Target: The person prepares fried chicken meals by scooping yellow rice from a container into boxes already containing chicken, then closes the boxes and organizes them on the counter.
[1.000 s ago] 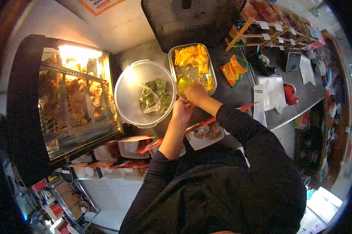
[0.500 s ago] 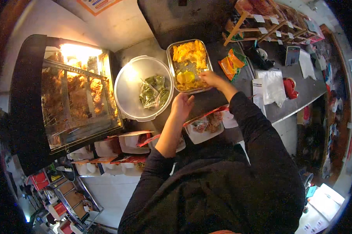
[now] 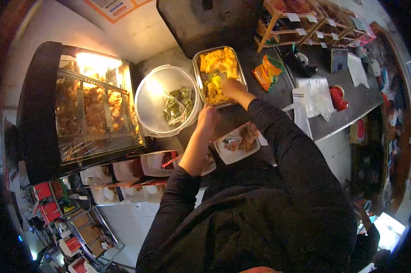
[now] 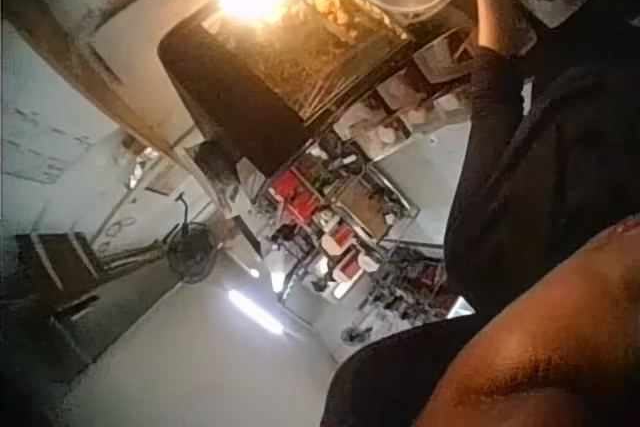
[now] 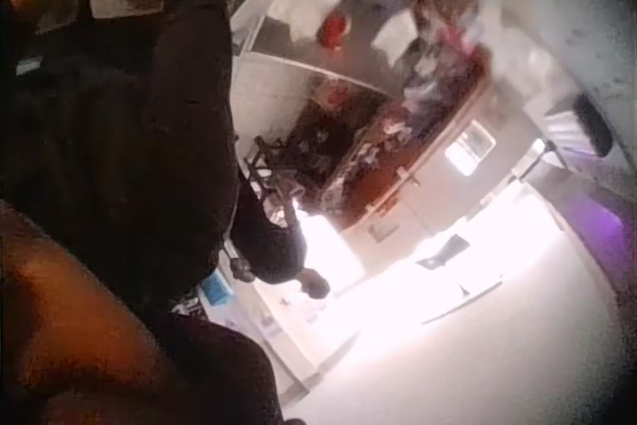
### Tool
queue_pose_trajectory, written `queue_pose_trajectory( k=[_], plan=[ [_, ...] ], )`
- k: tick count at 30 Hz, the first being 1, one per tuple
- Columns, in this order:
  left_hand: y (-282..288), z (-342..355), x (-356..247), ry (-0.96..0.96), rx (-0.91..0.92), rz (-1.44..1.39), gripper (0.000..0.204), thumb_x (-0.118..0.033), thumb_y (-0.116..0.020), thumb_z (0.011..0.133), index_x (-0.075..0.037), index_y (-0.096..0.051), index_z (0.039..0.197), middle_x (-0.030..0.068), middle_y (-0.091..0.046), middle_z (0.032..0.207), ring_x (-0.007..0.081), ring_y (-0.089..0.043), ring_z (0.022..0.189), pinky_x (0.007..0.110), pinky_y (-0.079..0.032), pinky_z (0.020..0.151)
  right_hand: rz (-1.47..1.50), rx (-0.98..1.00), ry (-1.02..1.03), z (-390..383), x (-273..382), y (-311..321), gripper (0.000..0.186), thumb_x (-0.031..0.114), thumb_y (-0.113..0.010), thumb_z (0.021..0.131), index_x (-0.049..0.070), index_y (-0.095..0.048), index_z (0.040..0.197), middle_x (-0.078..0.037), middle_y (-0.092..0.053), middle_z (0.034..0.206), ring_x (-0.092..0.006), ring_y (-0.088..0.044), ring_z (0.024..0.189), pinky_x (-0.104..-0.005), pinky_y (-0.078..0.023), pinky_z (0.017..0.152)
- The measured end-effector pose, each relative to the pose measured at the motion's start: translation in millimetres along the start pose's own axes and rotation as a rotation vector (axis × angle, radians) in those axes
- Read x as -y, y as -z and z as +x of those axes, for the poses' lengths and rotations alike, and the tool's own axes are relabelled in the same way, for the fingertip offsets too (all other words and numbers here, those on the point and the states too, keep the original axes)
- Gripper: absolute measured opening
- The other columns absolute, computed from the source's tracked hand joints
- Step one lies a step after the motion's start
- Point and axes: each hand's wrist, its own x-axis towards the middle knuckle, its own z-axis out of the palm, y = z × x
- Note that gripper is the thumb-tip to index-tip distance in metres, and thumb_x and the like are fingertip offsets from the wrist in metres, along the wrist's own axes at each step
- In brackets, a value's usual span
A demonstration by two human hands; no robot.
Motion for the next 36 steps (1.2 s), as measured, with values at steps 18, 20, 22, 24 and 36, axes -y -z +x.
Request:
queue_pose_trajectory(
  k=[18,20,22,24,36],
  plan=[
    [-6,18,1,0.224,-0.071,-0.436,0.011,-0.011,-0.045,0.088,-0.012,-0.053,0.095,0.0042,-0.057,0.097,0.0244,-0.054,0.098,0.044,-0.04,0.091,0.515,0.322,-0.027,7,-76,-13,0.025,0.024,-0.053,0.095,0.01,-0.066,0.11,-0.001,-0.055,0.068,-0.0124,-0.045,0.054,-0.0301,-0.037,0.049],
    [13,22,8,0.226,0.004,-0.475,0.008,-0.016,-0.047,0.09,-0.012,-0.054,0.092,0.0056,-0.056,0.097,0.0264,-0.054,0.102,0.045,-0.04,0.092,1.097,0.406,-0.216,2,-64,-11,0.022,0.024,-0.051,0.097,0.01,-0.063,0.108,0.002,-0.042,0.06,-0.009,-0.036,0.05,-0.0269,-0.03,0.045],
    [20,24,13,0.225,-0.026,-0.474,0.008,-0.017,-0.047,0.091,-0.012,-0.054,0.091,0.0062,-0.056,0.097,0.0266,-0.054,0.102,0.045,-0.041,0.092,1.113,0.423,-0.21,-9,-57,-2,0.019,0.023,-0.048,0.098,0.009,-0.06,0.098,0.005,-0.035,0.061,-0.0074,-0.031,0.05,-0.0255,-0.028,0.045],
    [18,23,10,0.228,-0.038,-0.461,0.01,-0.019,-0.048,0.091,-0.012,-0.054,0.09,0.0069,-0.056,0.096,0.0269,-0.054,0.102,0.045,-0.042,0.092,1.182,0.3,-0.21,-24,-53,11,0.018,0.022,-0.047,0.099,0.008,-0.057,0.091,0.005,-0.037,0.063,-0.0072,-0.031,0.05,-0.0252,-0.028,0.045],
    [13,-85,-20,-0.203,0.516,0.706,0.062,-0.022,-0.059,0.092,-0.013,-0.032,0.147,0.0124,-0.047,0.142,0.0256,-0.05,0.126,0.039,-0.042,0.099,1.355,0.093,-0.116,-229,-53,88,0.026,0.023,-0.051,0.096,0.004,-0.062,0.111,0.006,-0.046,0.068,-0.0046,-0.04,0.057,-0.0216,-0.033,0.049]
  ],
)
